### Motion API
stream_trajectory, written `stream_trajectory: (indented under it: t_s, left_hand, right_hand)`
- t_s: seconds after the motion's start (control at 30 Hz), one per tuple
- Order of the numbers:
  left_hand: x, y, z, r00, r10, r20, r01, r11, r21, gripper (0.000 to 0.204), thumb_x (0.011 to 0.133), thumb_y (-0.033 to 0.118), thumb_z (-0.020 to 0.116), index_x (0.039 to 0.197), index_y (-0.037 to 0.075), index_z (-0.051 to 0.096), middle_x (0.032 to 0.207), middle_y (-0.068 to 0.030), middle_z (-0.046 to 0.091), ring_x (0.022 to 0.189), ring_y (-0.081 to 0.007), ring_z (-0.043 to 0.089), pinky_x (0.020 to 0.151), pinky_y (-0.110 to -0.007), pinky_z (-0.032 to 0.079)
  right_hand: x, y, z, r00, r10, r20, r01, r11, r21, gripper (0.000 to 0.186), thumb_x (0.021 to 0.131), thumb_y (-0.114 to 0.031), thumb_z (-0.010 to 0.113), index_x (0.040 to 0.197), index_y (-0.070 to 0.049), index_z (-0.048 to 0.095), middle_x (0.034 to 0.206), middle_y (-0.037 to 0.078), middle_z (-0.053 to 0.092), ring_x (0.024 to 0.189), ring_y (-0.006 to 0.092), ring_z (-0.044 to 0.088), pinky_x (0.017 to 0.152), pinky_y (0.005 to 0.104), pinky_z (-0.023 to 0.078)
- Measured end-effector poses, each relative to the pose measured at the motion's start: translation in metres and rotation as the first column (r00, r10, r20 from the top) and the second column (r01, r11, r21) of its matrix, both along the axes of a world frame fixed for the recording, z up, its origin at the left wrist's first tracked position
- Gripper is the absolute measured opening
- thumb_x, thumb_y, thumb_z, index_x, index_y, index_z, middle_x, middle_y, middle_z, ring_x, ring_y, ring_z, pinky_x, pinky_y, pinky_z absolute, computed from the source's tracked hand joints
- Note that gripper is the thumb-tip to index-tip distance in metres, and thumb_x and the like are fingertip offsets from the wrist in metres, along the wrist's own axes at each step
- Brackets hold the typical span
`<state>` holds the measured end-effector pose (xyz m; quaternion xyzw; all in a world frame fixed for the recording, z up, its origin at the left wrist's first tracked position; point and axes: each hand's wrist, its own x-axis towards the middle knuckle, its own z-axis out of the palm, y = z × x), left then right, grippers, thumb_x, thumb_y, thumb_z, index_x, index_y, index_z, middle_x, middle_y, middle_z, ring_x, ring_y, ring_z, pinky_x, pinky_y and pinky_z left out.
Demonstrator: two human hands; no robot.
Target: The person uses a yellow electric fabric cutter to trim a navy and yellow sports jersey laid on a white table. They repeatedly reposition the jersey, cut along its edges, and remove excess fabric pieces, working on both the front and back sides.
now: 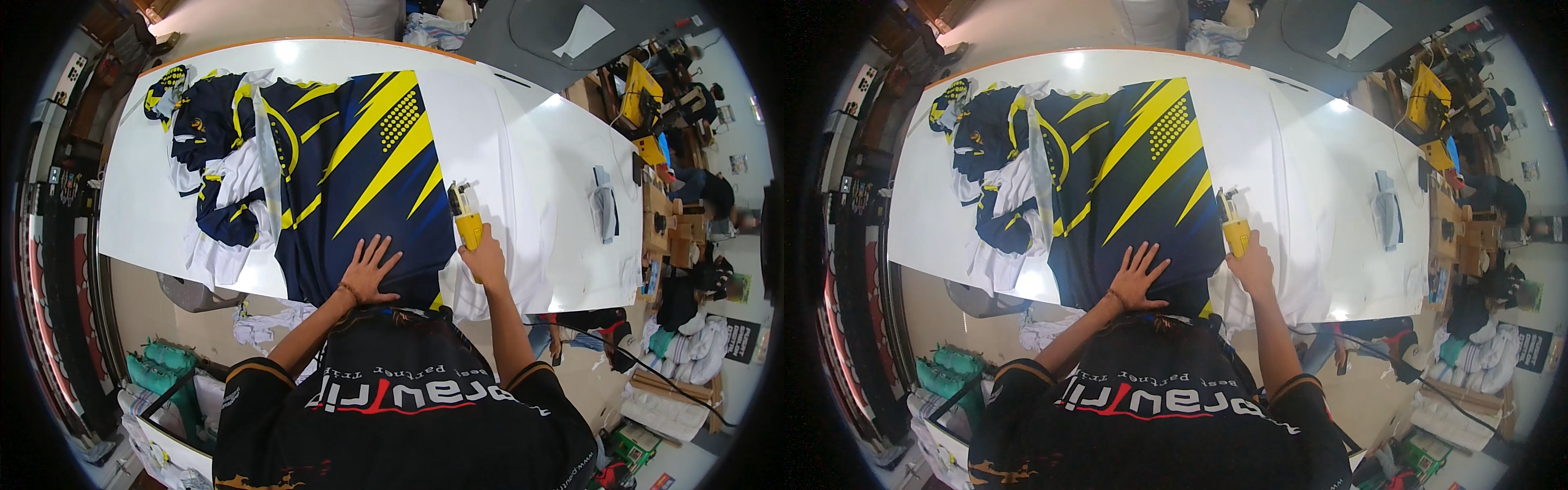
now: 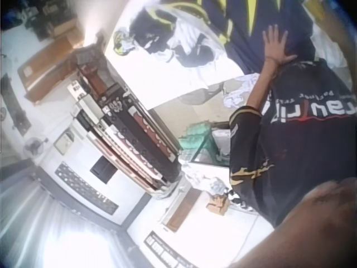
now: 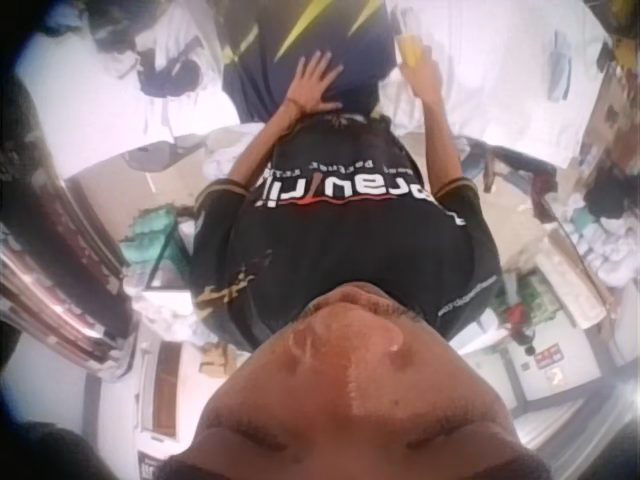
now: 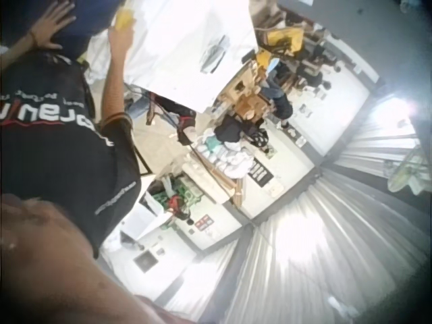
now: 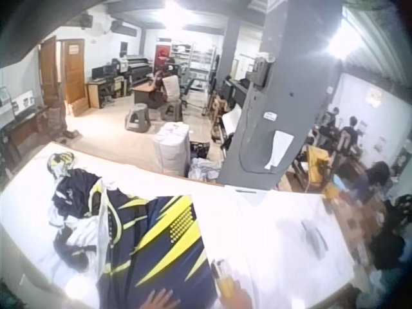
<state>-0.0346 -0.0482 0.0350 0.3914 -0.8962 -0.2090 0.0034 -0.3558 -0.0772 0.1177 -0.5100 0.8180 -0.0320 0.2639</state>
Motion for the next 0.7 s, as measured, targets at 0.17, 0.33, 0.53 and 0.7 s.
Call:
stream_trajectory:
  t_s: [0.17, 0.33, 0.53, 0.7]
  left_hand:
    - [0.000, -0.002, 0.002, 0.999, -0.013, 0.038, 0.013, 1.000, 0.010, 0.108, 0.085, 0.084, 0.061, 0.170, 0.023, 0.033, 0.178, -0.0221, 0.015, 0.165, -0.0439, 0.010, 0.131, -0.065, 0.007]
    - [0.001, -0.002, -0.001, 1.000, 0.004, -0.004, -0.003, 0.999, 0.035, 0.106, 0.087, 0.084, 0.060, 0.169, 0.023, 0.034, 0.178, -0.0221, 0.016, 0.165, -0.0435, 0.010, 0.131, -0.065, 0.006]
    - [0.002, -0.004, -0.003, 1.000, 0.004, -0.017, -0.003, 0.998, 0.060, 0.104, 0.088, 0.083, 0.059, 0.170, 0.024, 0.033, 0.178, -0.0215, 0.016, 0.165, -0.0436, 0.010, 0.130, -0.066, 0.007]
    - [0.004, -0.004, -0.005, 0.998, 0.014, -0.062, -0.009, 0.997, 0.073, 0.102, 0.088, 0.080, 0.062, 0.169, 0.025, 0.033, 0.177, -0.0213, 0.018, 0.164, -0.0433, 0.013, 0.130, -0.065, 0.010]
  right_hand:
    - [0.004, -0.048, -0.006, 0.999, 0.014, -0.038, -0.014, 1.000, 0.017, 0.066, 0.079, -0.034, 0.080, 0.129, -0.009, 0.046, 0.107, 0.029, 0.074, 0.100, 0.0506, 0.073, 0.085, 0.0576, 0.059]
    - [0.008, -0.100, -0.007, 0.999, 0.028, -0.031, -0.027, 0.999, 0.034, 0.067, 0.079, -0.035, 0.081, 0.130, -0.009, 0.047, 0.112, 0.027, 0.074, 0.104, 0.0493, 0.073, 0.088, 0.0567, 0.060]
    - [0.010, -0.162, -0.016, 0.998, 0.056, -0.039, -0.055, 0.998, 0.027, 0.070, 0.079, -0.037, 0.081, 0.133, -0.009, 0.046, 0.114, 0.026, 0.074, 0.106, 0.0473, 0.073, 0.090, 0.0562, 0.060]
    - [0.016, -0.210, -0.017, 0.996, 0.076, -0.048, -0.075, 0.997, 0.014, 0.075, 0.078, -0.038, 0.081, 0.138, -0.009, 0.046, 0.118, 0.026, 0.073, 0.109, 0.0459, 0.073, 0.092, 0.0551, 0.060]
